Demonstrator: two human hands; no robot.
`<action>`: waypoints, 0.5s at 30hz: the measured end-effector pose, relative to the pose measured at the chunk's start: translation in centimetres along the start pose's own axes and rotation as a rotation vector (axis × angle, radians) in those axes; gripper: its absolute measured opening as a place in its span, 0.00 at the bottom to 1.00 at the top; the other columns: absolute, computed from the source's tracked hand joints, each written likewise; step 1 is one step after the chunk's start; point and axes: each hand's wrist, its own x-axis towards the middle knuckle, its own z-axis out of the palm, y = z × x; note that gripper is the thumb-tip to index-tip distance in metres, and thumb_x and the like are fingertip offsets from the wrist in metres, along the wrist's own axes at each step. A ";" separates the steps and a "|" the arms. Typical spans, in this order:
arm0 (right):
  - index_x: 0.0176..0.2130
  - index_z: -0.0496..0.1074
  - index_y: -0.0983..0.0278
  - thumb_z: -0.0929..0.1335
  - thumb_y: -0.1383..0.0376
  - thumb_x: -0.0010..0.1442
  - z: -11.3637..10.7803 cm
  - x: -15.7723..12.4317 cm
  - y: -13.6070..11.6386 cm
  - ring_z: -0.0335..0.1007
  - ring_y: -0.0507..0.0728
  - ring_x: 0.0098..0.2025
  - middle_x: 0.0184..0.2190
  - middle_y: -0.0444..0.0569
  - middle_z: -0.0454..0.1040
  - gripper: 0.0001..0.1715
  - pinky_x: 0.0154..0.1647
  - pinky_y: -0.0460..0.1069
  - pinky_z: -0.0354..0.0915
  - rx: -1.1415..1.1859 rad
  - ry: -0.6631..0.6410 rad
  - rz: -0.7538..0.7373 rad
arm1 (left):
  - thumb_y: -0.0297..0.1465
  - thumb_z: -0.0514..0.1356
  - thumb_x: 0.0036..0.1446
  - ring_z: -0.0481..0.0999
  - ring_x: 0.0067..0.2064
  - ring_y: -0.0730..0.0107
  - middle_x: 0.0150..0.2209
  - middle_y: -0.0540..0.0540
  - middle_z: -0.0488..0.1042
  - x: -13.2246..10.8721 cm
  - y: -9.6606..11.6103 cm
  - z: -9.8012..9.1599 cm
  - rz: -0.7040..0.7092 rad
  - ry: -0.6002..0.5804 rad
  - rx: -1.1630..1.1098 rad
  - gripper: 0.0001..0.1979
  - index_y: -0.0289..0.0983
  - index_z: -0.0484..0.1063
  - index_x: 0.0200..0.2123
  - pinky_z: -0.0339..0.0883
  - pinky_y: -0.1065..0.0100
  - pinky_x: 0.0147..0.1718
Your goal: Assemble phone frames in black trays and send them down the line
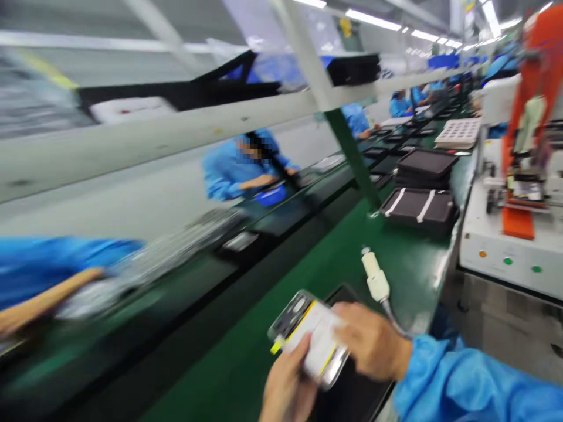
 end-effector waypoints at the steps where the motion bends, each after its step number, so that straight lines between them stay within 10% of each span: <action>1: 0.50 0.70 0.71 0.55 0.68 0.69 -0.3 -0.7 -0.1 0.71 0.57 0.50 0.46 0.60 0.74 0.21 0.54 0.55 0.68 0.113 0.067 0.206 | 0.46 0.75 0.33 0.76 0.48 0.42 0.42 0.38 0.79 0.1 -0.2 0.3 -0.018 -0.094 -0.106 0.32 0.34 0.76 0.41 0.75 0.52 0.45; 7: 0.46 0.74 0.66 0.68 0.44 0.58 -1.2 -1.7 -0.6 0.76 0.60 0.39 0.41 0.56 0.77 0.30 0.34 0.52 0.74 1.025 0.193 1.279 | 0.40 0.76 0.36 0.78 0.46 0.48 0.40 0.37 0.80 0.5 -1.6 1.4 0.002 -0.232 -0.301 0.29 0.33 0.76 0.42 0.73 0.54 0.47; 15: 0.37 0.77 0.69 0.76 0.45 0.45 -0.9 -1.4 -1.1 0.75 0.55 0.30 0.32 0.53 0.78 0.32 0.29 0.48 0.73 1.200 0.050 1.379 | 0.40 0.74 0.41 0.78 0.44 0.51 0.42 0.37 0.79 0.7 -2.5 0.6 0.106 -0.287 -0.259 0.25 0.33 0.75 0.41 0.70 0.53 0.51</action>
